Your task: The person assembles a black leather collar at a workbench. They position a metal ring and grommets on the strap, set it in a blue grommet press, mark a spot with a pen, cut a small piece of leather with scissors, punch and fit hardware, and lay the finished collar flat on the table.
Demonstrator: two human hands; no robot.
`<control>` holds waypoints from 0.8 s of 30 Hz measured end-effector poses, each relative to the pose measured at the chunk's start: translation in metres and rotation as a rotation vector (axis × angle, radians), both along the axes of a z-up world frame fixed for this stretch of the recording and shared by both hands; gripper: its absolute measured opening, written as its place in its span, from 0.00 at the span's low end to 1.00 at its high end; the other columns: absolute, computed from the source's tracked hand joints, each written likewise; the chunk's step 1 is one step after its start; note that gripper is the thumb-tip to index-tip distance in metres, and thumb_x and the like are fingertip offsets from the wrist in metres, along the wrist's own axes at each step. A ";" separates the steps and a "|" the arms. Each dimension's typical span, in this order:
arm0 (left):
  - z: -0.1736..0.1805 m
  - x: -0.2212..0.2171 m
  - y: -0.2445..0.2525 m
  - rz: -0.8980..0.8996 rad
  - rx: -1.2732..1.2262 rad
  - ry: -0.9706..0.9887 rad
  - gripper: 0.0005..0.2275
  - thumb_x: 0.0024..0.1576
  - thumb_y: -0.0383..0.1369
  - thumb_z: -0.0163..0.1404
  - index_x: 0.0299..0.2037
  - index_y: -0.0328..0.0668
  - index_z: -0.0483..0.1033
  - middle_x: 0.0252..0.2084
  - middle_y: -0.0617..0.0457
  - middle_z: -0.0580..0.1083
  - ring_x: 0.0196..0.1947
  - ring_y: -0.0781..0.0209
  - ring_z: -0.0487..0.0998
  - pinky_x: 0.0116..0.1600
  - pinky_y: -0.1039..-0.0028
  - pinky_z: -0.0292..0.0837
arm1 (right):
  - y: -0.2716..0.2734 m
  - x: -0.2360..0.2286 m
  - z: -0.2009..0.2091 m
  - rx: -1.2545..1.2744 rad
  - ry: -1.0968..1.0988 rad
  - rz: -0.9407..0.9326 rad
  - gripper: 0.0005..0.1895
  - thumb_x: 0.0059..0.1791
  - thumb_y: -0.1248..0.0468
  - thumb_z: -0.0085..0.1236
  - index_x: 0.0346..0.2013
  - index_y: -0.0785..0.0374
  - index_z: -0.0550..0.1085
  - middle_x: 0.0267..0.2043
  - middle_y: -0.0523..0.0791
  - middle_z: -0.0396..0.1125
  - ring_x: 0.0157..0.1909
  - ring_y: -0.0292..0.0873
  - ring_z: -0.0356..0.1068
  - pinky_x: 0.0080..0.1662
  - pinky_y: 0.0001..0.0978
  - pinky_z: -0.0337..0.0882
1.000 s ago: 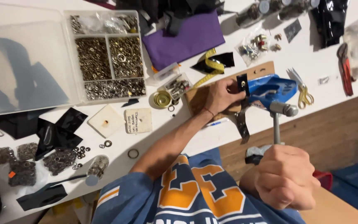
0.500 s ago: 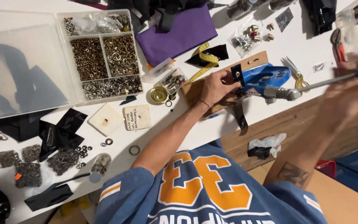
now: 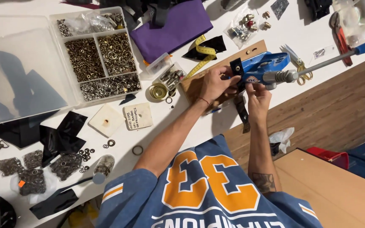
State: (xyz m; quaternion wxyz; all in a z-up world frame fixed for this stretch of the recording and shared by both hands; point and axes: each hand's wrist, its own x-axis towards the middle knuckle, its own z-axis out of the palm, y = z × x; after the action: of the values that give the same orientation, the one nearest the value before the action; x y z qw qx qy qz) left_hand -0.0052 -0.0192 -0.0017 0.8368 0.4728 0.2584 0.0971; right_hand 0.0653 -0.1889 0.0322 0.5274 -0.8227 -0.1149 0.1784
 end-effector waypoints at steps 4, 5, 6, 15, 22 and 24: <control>0.001 -0.003 -0.001 -0.042 0.017 -0.005 0.10 0.54 0.32 0.63 0.39 0.33 0.81 0.31 0.53 0.82 0.28 0.66 0.85 0.29 0.77 0.85 | 0.012 -0.001 0.005 0.159 0.067 -0.032 0.06 0.57 0.68 0.58 0.47 0.69 0.76 0.44 0.39 0.72 0.46 0.30 0.68 0.50 0.23 0.69; 0.004 -0.005 -0.001 -0.021 0.039 -0.013 0.10 0.54 0.32 0.63 0.39 0.33 0.81 0.31 0.52 0.82 0.28 0.66 0.85 0.29 0.77 0.84 | 0.007 0.001 -0.001 0.103 0.054 -0.044 0.06 0.57 0.69 0.59 0.46 0.69 0.77 0.42 0.39 0.72 0.44 0.30 0.68 0.48 0.24 0.69; 0.006 -0.003 0.001 0.005 0.066 -0.026 0.10 0.53 0.31 0.63 0.40 0.33 0.81 0.32 0.52 0.82 0.28 0.65 0.84 0.29 0.77 0.83 | 0.007 0.007 -0.008 0.053 0.037 -0.050 0.05 0.56 0.70 0.59 0.45 0.70 0.77 0.41 0.39 0.72 0.42 0.30 0.68 0.45 0.24 0.69; -0.008 0.006 -0.006 0.010 -0.025 0.007 0.09 0.53 0.35 0.63 0.33 0.36 0.80 0.27 0.55 0.81 0.25 0.69 0.84 0.28 0.79 0.82 | 0.024 0.014 0.016 0.111 0.118 -0.012 0.10 0.51 0.73 0.61 0.47 0.66 0.74 0.43 0.41 0.73 0.44 0.34 0.72 0.46 0.26 0.73; -0.014 0.012 0.000 0.065 0.404 0.083 0.16 0.47 0.43 0.67 0.28 0.38 0.80 0.22 0.55 0.79 0.22 0.69 0.79 0.29 0.75 0.74 | 0.012 0.024 -0.008 0.170 0.217 -0.072 0.12 0.51 0.74 0.61 0.48 0.65 0.74 0.47 0.41 0.73 0.48 0.36 0.72 0.49 0.29 0.72; -0.015 0.010 0.002 0.054 0.431 0.055 0.15 0.47 0.43 0.66 0.27 0.39 0.81 0.23 0.55 0.80 0.22 0.69 0.79 0.29 0.75 0.75 | 0.002 0.030 -0.020 0.181 0.272 -0.077 0.11 0.52 0.73 0.63 0.48 0.66 0.74 0.48 0.43 0.72 0.50 0.37 0.71 0.51 0.30 0.70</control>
State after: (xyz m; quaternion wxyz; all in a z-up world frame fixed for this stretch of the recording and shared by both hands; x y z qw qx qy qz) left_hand 0.0052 -0.0176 -0.0167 0.7061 0.6361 0.2670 0.1597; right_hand 0.0950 -0.1867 0.0126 0.6167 -0.7437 -0.0262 0.2568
